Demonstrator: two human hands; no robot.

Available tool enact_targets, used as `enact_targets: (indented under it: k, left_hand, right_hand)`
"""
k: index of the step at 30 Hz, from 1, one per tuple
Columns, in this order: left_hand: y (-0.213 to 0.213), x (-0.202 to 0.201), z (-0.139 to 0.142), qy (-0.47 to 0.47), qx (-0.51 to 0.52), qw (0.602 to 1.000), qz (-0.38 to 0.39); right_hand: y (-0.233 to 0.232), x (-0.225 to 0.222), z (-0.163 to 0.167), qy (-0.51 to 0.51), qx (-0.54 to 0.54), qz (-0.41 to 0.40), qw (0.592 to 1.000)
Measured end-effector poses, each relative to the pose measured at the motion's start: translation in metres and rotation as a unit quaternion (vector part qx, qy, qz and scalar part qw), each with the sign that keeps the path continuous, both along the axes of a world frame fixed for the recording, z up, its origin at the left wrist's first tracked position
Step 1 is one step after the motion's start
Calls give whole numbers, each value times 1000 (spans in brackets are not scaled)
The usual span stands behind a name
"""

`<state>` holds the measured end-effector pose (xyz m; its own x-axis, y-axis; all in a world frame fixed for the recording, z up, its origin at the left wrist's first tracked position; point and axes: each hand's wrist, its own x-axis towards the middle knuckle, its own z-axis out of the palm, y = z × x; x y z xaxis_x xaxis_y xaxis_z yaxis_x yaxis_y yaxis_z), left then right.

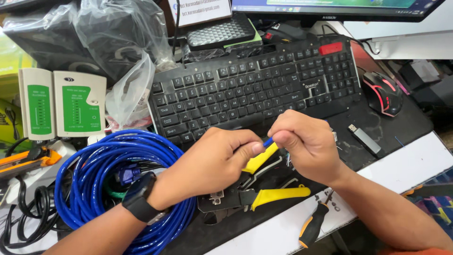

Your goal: The person cuts the end of a blue ethernet cable with pliers, uses a yellow-handled stripping tool to remove the cable jacket, then separates and straightens the colored inner wires by hand, arranging them in order on the desk. The clip ends while the person is still aligning the untwisted wire pairs.

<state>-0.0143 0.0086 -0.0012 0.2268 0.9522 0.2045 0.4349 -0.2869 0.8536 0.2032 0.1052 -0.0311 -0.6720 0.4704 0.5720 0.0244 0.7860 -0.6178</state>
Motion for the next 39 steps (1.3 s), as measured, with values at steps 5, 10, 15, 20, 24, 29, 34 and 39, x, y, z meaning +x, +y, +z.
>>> enact_targets:
  k: [5,10,15,20,24,29,34,39]
  left_hand:
    - [-3,2,-2,-9,87,994,68]
    - [-7,4,-4,-33,78,990,112]
    - [-4,1,-3,-30,88,980,179]
    - [-1,0,-5,-26,107,973,203]
    - [-1,-1,-8,-38,126,969,207]
    - [-3,-3,-14,-109,91,964,223]
    - [-5,-12,-15,-164,122,954,220]
    - [-4,-11,-13,-132,128,949,257]
  right_hand:
    - [4,-5,-1,-11,-141,-19,990]
    - [7,-5,-1,-25,-244,-1,969]
    - [7,3,23,-197,-7,82,977]
    - [-12,-1,32,-336,166,181,909]
    - [-20,-8,34,-411,154,148,886]
    - [-12,-7,38,-427,36,155,890]
    - [6,10,36,-356,-94,90,926]
    - [32,26,25,-282,-284,106,910]
